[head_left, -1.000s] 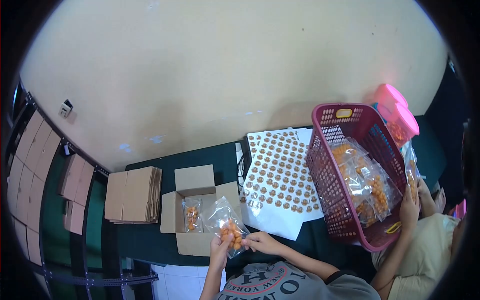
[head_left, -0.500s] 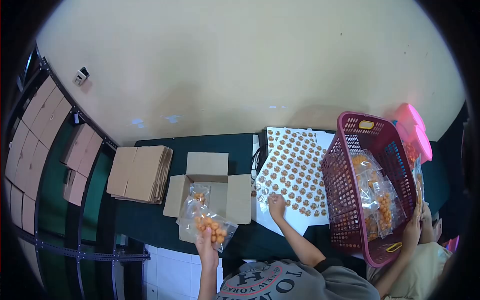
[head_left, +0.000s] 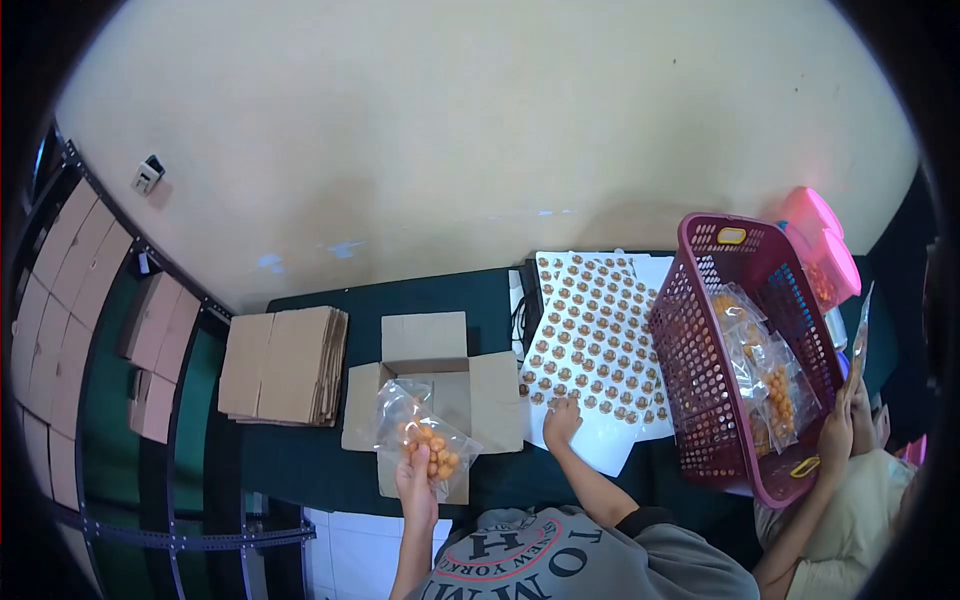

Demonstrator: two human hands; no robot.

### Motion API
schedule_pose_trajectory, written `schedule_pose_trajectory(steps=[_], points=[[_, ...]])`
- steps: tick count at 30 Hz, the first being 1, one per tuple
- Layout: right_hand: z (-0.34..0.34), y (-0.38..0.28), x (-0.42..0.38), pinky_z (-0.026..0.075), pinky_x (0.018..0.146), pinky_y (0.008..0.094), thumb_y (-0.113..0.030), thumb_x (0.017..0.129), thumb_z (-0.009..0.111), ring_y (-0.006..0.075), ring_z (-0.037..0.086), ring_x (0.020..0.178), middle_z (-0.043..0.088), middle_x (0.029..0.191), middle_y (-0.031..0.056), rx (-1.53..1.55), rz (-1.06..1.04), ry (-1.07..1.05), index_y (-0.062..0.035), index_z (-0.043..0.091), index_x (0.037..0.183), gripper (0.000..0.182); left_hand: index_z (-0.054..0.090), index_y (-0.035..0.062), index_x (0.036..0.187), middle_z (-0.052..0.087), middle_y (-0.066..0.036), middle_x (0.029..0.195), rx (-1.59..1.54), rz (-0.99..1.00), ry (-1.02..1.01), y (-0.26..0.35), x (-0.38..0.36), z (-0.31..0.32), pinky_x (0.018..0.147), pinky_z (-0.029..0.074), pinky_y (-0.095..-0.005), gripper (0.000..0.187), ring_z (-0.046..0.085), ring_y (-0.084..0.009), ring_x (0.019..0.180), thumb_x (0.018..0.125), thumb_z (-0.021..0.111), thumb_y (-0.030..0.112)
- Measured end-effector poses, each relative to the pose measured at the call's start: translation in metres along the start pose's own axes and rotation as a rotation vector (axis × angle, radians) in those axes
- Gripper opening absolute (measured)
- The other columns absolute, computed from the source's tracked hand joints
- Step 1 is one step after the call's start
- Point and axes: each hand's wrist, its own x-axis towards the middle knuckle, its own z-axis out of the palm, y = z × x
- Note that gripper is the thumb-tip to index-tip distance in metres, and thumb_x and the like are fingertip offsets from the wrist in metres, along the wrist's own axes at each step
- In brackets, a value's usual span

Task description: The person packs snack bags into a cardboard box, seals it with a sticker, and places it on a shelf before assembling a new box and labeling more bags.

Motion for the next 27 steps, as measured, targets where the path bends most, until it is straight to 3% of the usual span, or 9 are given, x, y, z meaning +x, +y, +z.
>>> schedule_pose_trajectory(steps=[2, 3, 5, 8, 14, 18, 23, 27], points=[[0.002, -0.001, 0.0, 0.037, 0.079, 0.0434, -0.009, 0.072, 0.059, 0.0297, 0.048, 0.1, 0.05, 0.106, 0.0103, 0.008, 0.008, -0.068, -0.0043, 0.053, 0.102, 0.031, 0.05, -0.0005, 0.113, 0.061, -0.006, 0.09, 0.002, 0.006, -0.023, 0.016, 0.01, 0.007, 0.07, 0.051, -0.0233, 0.028, 0.057, -0.0068, 0.072, 0.091, 0.051, 0.016], [0.003, -0.001, -0.002, 0.037, 0.079, 0.0434, -0.009, 0.072, 0.059, 0.0297, 0.048, 0.1, 0.05, 0.106, 0.0103, 0.01, 0.023, -0.059, -0.0043, 0.053, 0.102, 0.031, 0.049, -0.0014, 0.114, 0.06, -0.007, 0.094, 0.015, 0.012, -0.032, 0.021, 0.017, 0.006, 0.072, 0.051, -0.0246, 0.028, 0.058, -0.0099, 0.079, 0.092, 0.049, 0.015], [0.004, -0.006, -0.007, 0.038, 0.079, 0.0427, -0.009, 0.072, 0.062, 0.0297, 0.049, 0.098, 0.05, 0.101, 0.0104, 0.061, 0.071, 0.089, -0.0034, 0.054, 0.099, 0.028, 0.046, -0.0023, 0.116, 0.059, -0.009, 0.1, 0.071, -0.001, -0.07, 0.027, 0.03, -0.007, 0.076, 0.051, -0.0269, 0.029, 0.06, -0.0143, 0.09, 0.092, 0.048, 0.014], [0.005, -0.014, -0.01, 0.038, 0.079, 0.042, -0.009, 0.072, 0.064, 0.0292, 0.05, 0.096, 0.051, 0.1, 0.0106, 0.053, 0.187, 0.195, -0.0031, 0.055, 0.097, 0.028, 0.046, -0.0025, 0.117, 0.058, -0.01, 0.101, 0.052, 0.015, -0.097, 0.037, 0.038, -0.012, 0.077, 0.051, -0.0269, 0.03, 0.06, -0.0148, 0.09, 0.092, 0.048, 0.014], [0.01, -0.017, -0.012, 0.038, 0.079, 0.0421, -0.01, 0.072, 0.065, 0.0279, 0.049, 0.097, 0.051, 0.098, 0.0099, 0.02, 0.216, 0.179, -0.0039, 0.055, 0.097, 0.028, 0.046, -0.0025, 0.117, 0.058, -0.009, 0.103, 0.056, -0.033, -0.117, 0.046, 0.045, -0.034, 0.079, 0.05, -0.0277, 0.03, 0.06, -0.0152, 0.092, 0.092, 0.048, 0.014], [0.011, -0.018, -0.009, 0.039, 0.078, 0.041, -0.01, 0.073, 0.062, 0.0267, 0.05, 0.094, 0.051, 0.097, 0.0094, 0.005, 0.231, 0.118, -0.0066, 0.061, 0.087, 0.015, 0.046, -0.0023, 0.117, 0.058, -0.009, 0.103, 0.099, -0.058, -0.116, 0.056, 0.051, -0.051, 0.079, 0.05, -0.0263, 0.03, 0.059, -0.0138, 0.091, 0.092, 0.049, 0.014], [0.015, -0.026, -0.019, 0.041, 0.079, 0.0422, -0.006, 0.07, 0.063, 0.0282, 0.05, 0.097, 0.051, 0.099, 0.0103, 0.058, 0.223, 0.232, -0.006, 0.054, 0.104, 0.035, 0.049, -0.0021, 0.113, 0.058, -0.007, 0.103, 0.099, 0.002, -0.097, 0.069, 0.05, -0.066, 0.076, 0.048, -0.024, 0.029, 0.059, -0.0111, 0.087, 0.09, 0.053, 0.015], [0.016, -0.025, -0.024, 0.041, 0.082, 0.0433, -0.006, 0.069, 0.066, 0.0294, 0.049, 0.101, 0.05, 0.104, 0.0106, 0.052, 0.207, 0.187, -0.0068, 0.049, 0.112, 0.046, 0.048, -0.0031, 0.114, 0.058, -0.008, 0.104, 0.109, -0.029, -0.093, 0.07, 0.053, -0.088, 0.078, 0.048, -0.0241, 0.032, 0.059, -0.0131, 0.091, 0.089, 0.055, 0.015]])
